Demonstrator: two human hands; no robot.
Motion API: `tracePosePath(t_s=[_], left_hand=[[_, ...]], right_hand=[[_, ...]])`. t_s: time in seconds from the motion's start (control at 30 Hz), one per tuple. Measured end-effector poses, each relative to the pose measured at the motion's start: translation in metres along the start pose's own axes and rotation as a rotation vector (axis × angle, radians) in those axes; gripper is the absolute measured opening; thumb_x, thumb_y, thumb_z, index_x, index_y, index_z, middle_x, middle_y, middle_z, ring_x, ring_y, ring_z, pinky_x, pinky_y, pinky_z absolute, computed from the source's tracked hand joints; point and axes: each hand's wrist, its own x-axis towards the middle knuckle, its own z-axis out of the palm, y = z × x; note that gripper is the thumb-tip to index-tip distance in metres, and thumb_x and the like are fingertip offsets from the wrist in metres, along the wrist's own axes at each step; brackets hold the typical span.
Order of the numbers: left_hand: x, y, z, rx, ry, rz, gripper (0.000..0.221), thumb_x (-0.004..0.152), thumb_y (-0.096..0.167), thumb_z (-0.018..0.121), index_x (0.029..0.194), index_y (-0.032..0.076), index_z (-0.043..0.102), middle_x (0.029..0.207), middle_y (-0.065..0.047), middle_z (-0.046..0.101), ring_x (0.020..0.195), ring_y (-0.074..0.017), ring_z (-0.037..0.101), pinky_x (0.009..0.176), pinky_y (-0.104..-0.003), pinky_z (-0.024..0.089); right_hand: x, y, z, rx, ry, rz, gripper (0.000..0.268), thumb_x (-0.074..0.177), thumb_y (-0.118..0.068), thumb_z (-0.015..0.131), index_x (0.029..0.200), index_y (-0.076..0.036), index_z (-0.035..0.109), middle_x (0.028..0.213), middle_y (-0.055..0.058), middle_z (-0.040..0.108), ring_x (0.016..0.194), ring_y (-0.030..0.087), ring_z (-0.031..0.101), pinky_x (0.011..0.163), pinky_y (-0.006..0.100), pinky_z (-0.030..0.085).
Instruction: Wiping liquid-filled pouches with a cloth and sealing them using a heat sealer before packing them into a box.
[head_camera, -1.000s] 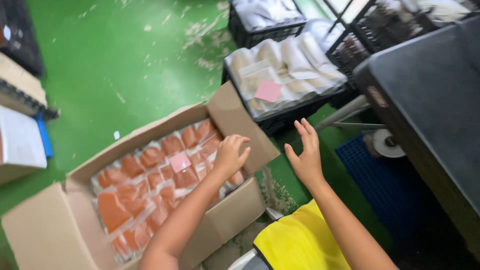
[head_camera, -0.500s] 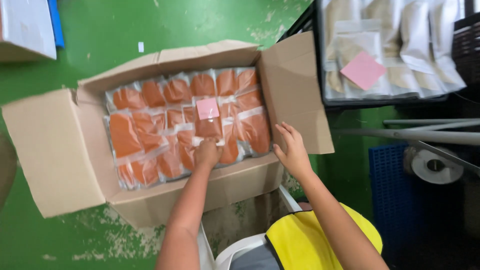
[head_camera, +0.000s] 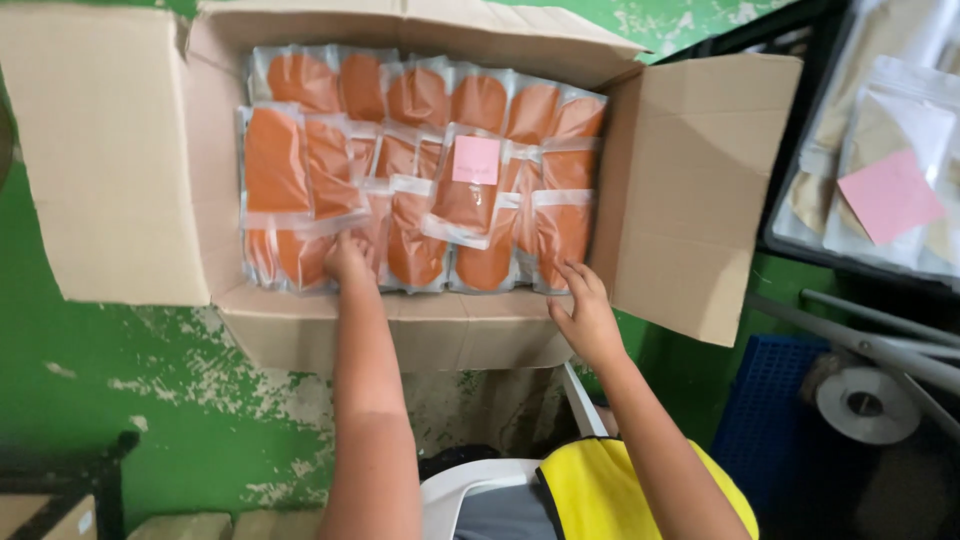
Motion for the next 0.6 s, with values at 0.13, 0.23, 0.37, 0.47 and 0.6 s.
tracePosePath(t_s=[0.13, 0.23, 0.37, 0.47, 0.6], left_hand=[[-0.008, 0.014, 0.004, -0.183, 0.114, 0.069, 0.056, 0.091, 0.025, 0.076, 0.135, -0.002, 0.053, 0.129, -0.032, 0.054, 0.128, -0.0468, 0.058, 0.112, -0.061, 0.043], [-0.035, 0.033, 0.011, -0.333, 0.085, -0.026, 0.068, 0.092, 0.036, 0.075, 0.144, 0.0, 0.049, 0.145, -0.035, 0.049, 0.138, -0.049, 0.048, 0.116, -0.062, 0.037], [-0.012, 0.037, 0.016, -0.245, 0.13, -0.142, 0.067, 0.082, 0.065, 0.071, 0.111, 0.007, 0.057, 0.095, -0.012, 0.065, 0.082, -0.0258, 0.07, 0.083, -0.045, 0.055], [-0.009, 0.058, 0.015, -0.167, 0.145, -0.177, 0.066, 0.081, 0.074, 0.061, 0.084, 0.009, 0.058, 0.069, -0.004, 0.064, 0.054, -0.0176, 0.068, 0.06, -0.036, 0.057], [-0.021, 0.08, 0.017, -0.109, 0.194, -0.215, 0.072, 0.082, 0.078, 0.055, 0.08, 0.007, 0.058, 0.066, -0.005, 0.062, 0.048, -0.0154, 0.066, 0.052, -0.034, 0.053]], right_hand=[[0.006, -0.034, 0.007, -0.016, -0.096, 0.01, 0.063, 0.083, -0.016, 0.077, 0.144, -0.017, 0.059, 0.135, 0.018, 0.059, 0.129, 0.04, 0.055, 0.111, 0.051, 0.045], [0.008, -0.043, 0.012, -0.019, -0.166, 0.014, 0.063, 0.084, -0.017, 0.076, 0.144, -0.02, 0.059, 0.135, 0.016, 0.06, 0.13, 0.038, 0.056, 0.111, 0.049, 0.045], [0.01, -0.046, 0.013, -0.051, -0.245, 0.038, 0.058, 0.086, -0.02, 0.074, 0.142, -0.02, 0.06, 0.136, 0.015, 0.06, 0.13, 0.038, 0.057, 0.11, 0.049, 0.046], [0.012, -0.038, 0.019, -0.061, -0.276, 0.047, 0.059, 0.086, -0.02, 0.074, 0.143, -0.021, 0.059, 0.135, 0.014, 0.061, 0.126, 0.036, 0.06, 0.107, 0.049, 0.049], [0.006, -0.017, 0.035, -0.053, -0.298, 0.088, 0.059, 0.085, -0.02, 0.074, 0.142, -0.02, 0.06, 0.135, 0.013, 0.063, 0.12, 0.033, 0.065, 0.105, 0.049, 0.052]])
